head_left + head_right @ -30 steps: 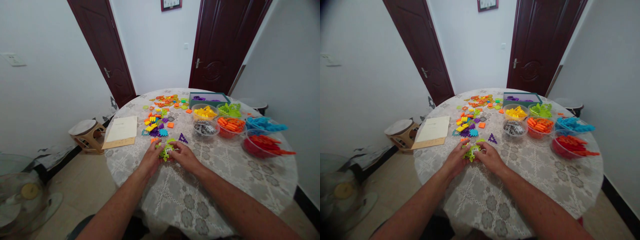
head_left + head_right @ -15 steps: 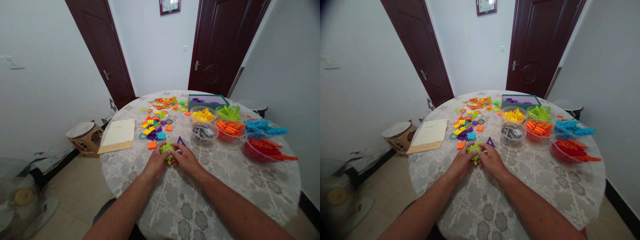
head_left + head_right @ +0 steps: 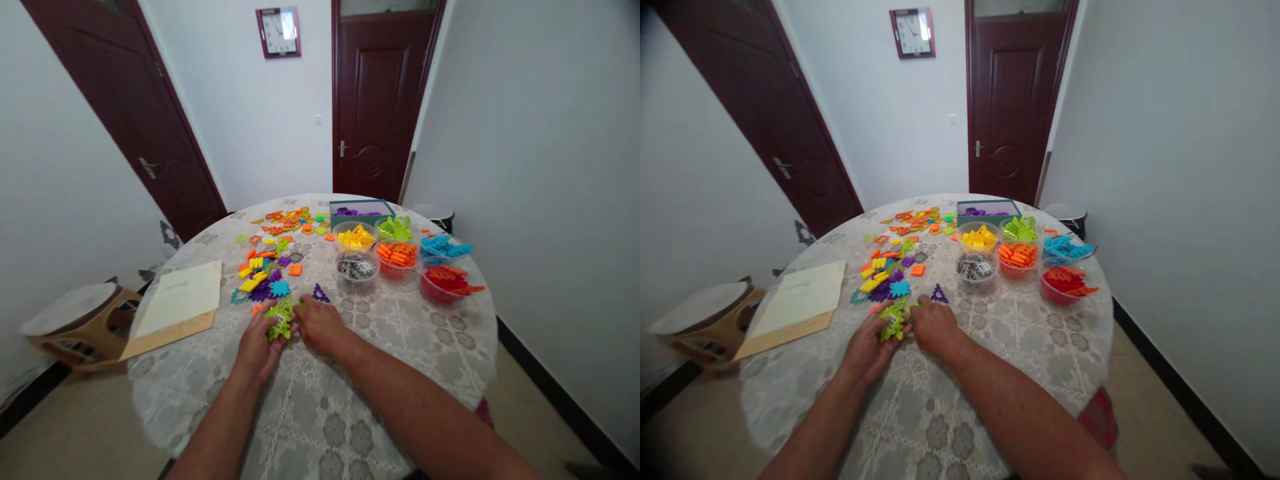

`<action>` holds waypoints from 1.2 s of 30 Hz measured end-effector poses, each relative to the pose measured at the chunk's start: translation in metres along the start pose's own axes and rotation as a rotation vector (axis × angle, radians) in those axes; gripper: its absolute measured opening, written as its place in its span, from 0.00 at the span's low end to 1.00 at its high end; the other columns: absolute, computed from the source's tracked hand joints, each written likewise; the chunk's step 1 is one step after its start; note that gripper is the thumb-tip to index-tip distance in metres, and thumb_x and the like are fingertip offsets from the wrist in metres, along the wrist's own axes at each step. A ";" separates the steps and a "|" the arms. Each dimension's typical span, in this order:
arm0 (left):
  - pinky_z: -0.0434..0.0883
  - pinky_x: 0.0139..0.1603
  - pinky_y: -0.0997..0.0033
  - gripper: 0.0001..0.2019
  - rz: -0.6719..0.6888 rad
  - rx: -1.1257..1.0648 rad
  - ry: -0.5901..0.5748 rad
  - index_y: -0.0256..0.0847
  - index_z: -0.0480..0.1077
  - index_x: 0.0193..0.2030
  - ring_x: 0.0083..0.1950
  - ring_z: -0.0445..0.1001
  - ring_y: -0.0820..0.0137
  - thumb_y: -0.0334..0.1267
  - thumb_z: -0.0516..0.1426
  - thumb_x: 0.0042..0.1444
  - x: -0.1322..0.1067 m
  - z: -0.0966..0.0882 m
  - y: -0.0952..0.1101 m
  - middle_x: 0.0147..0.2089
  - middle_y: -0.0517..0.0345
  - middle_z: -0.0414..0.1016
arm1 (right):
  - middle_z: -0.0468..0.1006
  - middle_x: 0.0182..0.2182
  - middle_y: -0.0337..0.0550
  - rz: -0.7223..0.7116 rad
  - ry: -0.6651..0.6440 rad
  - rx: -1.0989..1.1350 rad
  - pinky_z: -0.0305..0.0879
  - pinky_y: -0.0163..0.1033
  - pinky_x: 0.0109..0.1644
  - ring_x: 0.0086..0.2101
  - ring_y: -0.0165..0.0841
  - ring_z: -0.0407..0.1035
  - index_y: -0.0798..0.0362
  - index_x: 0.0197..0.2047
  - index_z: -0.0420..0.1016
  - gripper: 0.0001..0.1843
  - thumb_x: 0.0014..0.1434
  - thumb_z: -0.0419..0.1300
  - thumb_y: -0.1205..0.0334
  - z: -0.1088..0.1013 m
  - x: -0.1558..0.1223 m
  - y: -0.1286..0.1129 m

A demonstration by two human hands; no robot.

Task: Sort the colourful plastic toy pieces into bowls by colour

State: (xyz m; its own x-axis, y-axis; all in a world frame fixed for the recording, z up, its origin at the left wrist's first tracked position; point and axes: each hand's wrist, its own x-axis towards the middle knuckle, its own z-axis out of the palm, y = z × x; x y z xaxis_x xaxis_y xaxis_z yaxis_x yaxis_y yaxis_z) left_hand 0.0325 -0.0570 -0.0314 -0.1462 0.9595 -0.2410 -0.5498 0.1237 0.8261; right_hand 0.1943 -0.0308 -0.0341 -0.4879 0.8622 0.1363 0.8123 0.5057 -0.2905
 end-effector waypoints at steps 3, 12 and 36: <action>0.85 0.39 0.55 0.18 -0.039 -0.018 -0.037 0.38 0.71 0.52 0.41 0.85 0.58 0.24 0.58 0.55 0.006 0.002 0.007 0.46 0.45 0.82 | 0.73 0.53 0.52 0.022 0.006 0.004 0.74 0.47 0.48 0.46 0.42 0.76 0.50 0.58 0.71 0.20 0.68 0.56 0.50 -0.005 -0.001 0.002; 0.84 0.36 0.61 0.10 -0.098 -0.069 0.002 0.35 0.73 0.46 0.37 0.84 0.63 0.26 0.60 0.57 0.033 0.029 0.021 0.42 0.50 0.81 | 0.76 0.46 0.47 0.130 0.069 0.292 0.66 0.40 0.44 0.43 0.39 0.73 0.52 0.51 0.71 0.20 0.56 0.67 0.57 -0.008 -0.012 0.010; 0.76 0.34 0.72 0.19 -0.063 0.109 -0.176 0.41 0.75 0.45 0.35 0.78 0.69 0.54 0.66 0.57 0.012 0.035 -0.009 0.40 0.55 0.79 | 0.81 0.30 0.40 0.444 0.221 1.488 0.73 0.36 0.29 0.23 0.29 0.73 0.56 0.53 0.75 0.29 0.51 0.71 0.50 -0.020 -0.005 0.016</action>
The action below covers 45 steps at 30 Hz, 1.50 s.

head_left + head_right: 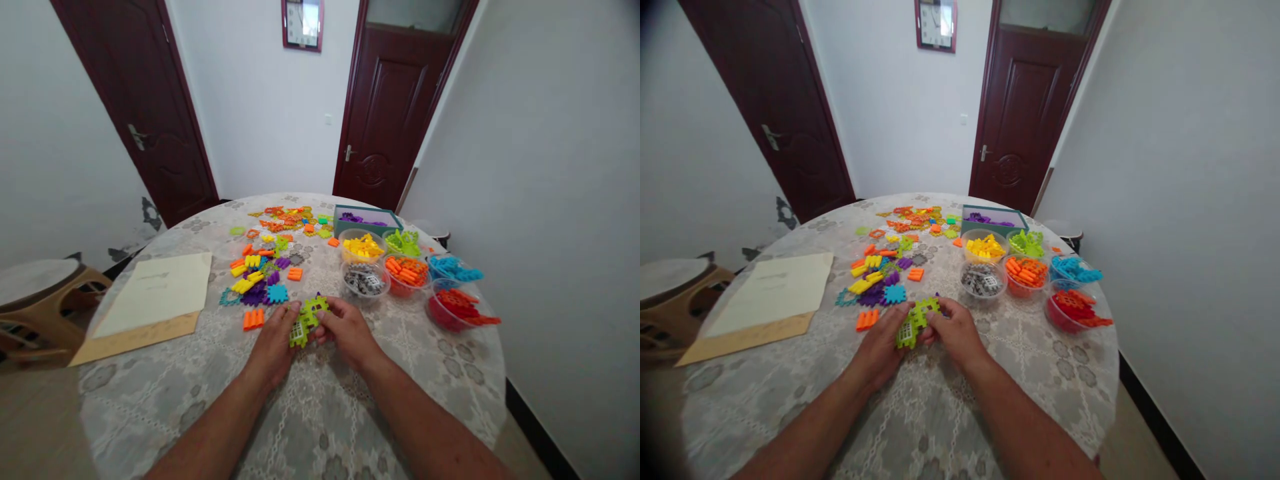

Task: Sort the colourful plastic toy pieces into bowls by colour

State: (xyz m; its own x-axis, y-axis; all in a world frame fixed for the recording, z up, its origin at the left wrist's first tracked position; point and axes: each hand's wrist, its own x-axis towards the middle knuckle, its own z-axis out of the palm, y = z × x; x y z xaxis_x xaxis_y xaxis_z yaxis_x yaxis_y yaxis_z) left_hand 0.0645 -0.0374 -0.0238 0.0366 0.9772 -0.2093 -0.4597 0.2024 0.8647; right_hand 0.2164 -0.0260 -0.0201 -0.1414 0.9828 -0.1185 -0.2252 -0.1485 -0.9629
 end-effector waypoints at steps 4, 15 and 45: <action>0.73 0.32 0.73 0.23 0.041 0.052 0.027 0.40 0.74 0.47 0.34 0.76 0.69 0.58 0.65 0.57 -0.001 0.000 0.000 0.38 0.57 0.78 | 0.81 0.31 0.39 0.041 -0.047 -0.015 0.72 0.35 0.28 0.23 0.29 0.72 0.55 0.54 0.75 0.29 0.51 0.71 0.53 0.004 -0.004 0.002; 0.71 0.51 0.71 0.16 0.194 0.289 0.098 0.42 0.79 0.50 0.56 0.76 0.59 0.44 0.69 0.56 -0.005 -0.001 0.003 0.53 0.49 0.80 | 0.82 0.46 0.43 -0.241 0.027 -0.574 0.71 0.37 0.38 0.32 0.32 0.73 0.46 0.65 0.73 0.30 0.59 0.63 0.62 0.011 -0.013 0.016; 0.76 0.35 0.65 0.29 0.122 0.270 -0.048 0.35 0.74 0.51 0.33 0.76 0.66 0.63 0.54 0.64 0.012 -0.008 -0.021 0.37 0.53 0.77 | 0.77 0.34 0.38 -0.410 0.330 -0.786 0.68 0.35 0.33 0.30 0.32 0.70 0.49 0.68 0.68 0.33 0.62 0.63 0.50 -0.077 -0.003 -0.109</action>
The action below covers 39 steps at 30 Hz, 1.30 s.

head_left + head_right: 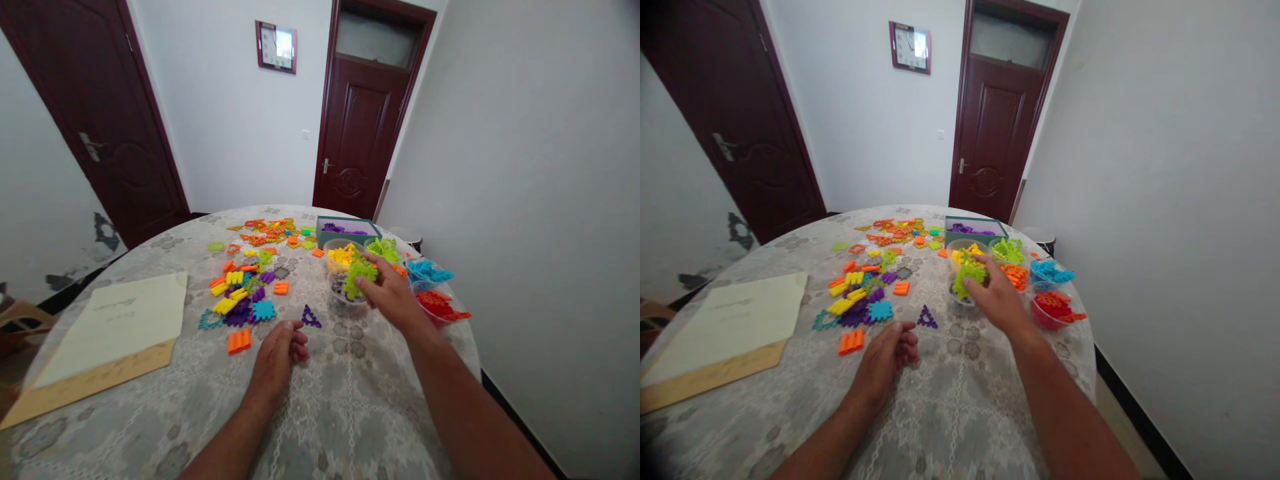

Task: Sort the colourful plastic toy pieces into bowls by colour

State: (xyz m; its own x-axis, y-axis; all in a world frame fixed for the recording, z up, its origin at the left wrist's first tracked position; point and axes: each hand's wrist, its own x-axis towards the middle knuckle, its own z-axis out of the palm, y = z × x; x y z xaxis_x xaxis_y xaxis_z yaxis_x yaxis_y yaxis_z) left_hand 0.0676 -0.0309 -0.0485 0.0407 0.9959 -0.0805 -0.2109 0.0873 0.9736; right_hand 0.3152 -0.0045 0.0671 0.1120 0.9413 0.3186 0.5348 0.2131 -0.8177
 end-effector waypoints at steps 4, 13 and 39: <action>0.75 0.35 0.65 0.29 0.031 0.119 -0.034 0.37 0.74 0.49 0.32 0.76 0.66 0.63 0.51 0.66 -0.001 -0.001 0.001 0.36 0.53 0.77 | 0.77 0.30 0.38 0.050 0.228 -0.219 0.66 0.33 0.30 0.26 0.30 0.70 0.54 0.62 0.72 0.28 0.61 0.64 0.53 -0.050 0.076 0.033; 0.75 0.34 0.66 0.25 0.058 0.193 -0.057 0.40 0.75 0.46 0.31 0.76 0.67 0.61 0.50 0.67 0.000 -0.003 -0.001 0.34 0.57 0.76 | 0.77 0.25 0.40 0.412 0.298 -0.185 0.70 0.32 0.27 0.22 0.29 0.70 0.60 0.48 0.75 0.15 0.58 0.68 0.65 -0.080 0.175 0.097; 0.71 0.30 0.71 0.15 0.020 0.269 -0.054 0.42 0.72 0.41 0.27 0.73 0.71 0.51 0.53 0.65 -0.008 0.008 0.010 0.31 0.61 0.74 | 0.79 0.28 0.40 -0.131 -0.050 -0.040 0.68 0.35 0.31 0.26 0.31 0.71 0.53 0.50 0.81 0.16 0.65 0.57 0.58 0.030 0.022 0.000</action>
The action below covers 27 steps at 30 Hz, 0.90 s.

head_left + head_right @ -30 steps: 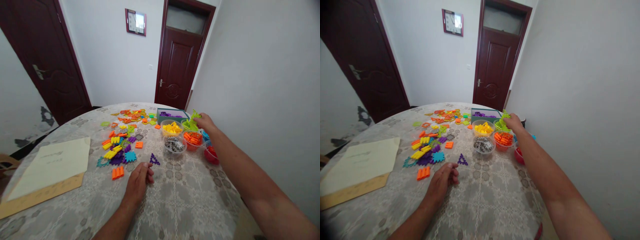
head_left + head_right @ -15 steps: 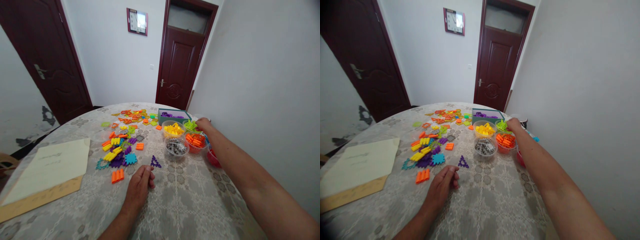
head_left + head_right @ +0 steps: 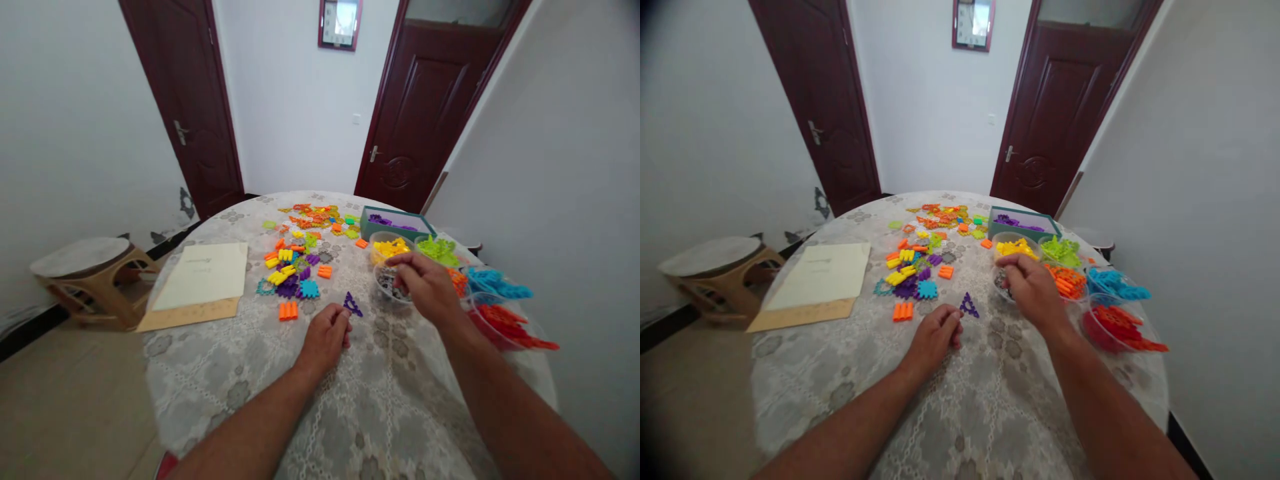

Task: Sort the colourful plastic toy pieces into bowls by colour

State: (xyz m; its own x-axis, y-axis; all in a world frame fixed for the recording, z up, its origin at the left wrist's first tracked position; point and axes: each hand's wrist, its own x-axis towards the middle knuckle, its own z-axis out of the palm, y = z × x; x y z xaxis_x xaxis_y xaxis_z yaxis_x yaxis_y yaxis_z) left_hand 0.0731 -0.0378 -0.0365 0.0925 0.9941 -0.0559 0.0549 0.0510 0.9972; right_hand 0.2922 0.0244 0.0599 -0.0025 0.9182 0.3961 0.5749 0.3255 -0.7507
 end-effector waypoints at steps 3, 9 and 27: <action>0.74 0.39 0.67 0.12 0.159 0.177 0.127 0.43 0.74 0.42 0.35 0.76 0.68 0.46 0.53 0.66 -0.002 -0.009 0.008 0.35 0.58 0.78 | 0.83 0.40 0.46 -0.168 -0.107 -0.079 0.73 0.43 0.48 0.40 0.37 0.77 0.52 0.50 0.80 0.16 0.66 0.53 0.62 0.053 -0.044 -0.016; 0.70 0.59 0.52 0.13 0.365 0.625 0.580 0.41 0.74 0.52 0.55 0.75 0.55 0.36 0.53 0.65 0.006 -0.060 0.019 0.51 0.45 0.78 | 0.73 0.61 0.61 -0.278 -0.044 -0.453 0.60 0.59 0.67 0.61 0.51 0.65 0.56 0.64 0.71 0.25 0.65 0.55 0.65 0.111 -0.072 0.029; 0.71 0.62 0.53 0.26 0.398 0.899 0.338 0.37 0.67 0.65 0.59 0.72 0.55 0.32 0.61 0.59 0.020 -0.071 -0.017 0.56 0.42 0.73 | 0.74 0.47 0.53 -0.222 -0.122 -0.266 0.69 0.46 0.57 0.47 0.41 0.72 0.57 0.64 0.72 0.27 0.62 0.57 0.68 0.115 -0.073 0.047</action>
State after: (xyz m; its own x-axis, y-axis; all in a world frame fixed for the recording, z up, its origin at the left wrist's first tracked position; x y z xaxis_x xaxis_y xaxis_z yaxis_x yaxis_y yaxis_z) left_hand 0.0036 -0.0123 -0.0512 -0.0096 0.9054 0.4244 0.8151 -0.2388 0.5278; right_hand 0.2250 -0.0014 -0.0654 -0.2395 0.8572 0.4558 0.7422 0.4643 -0.4833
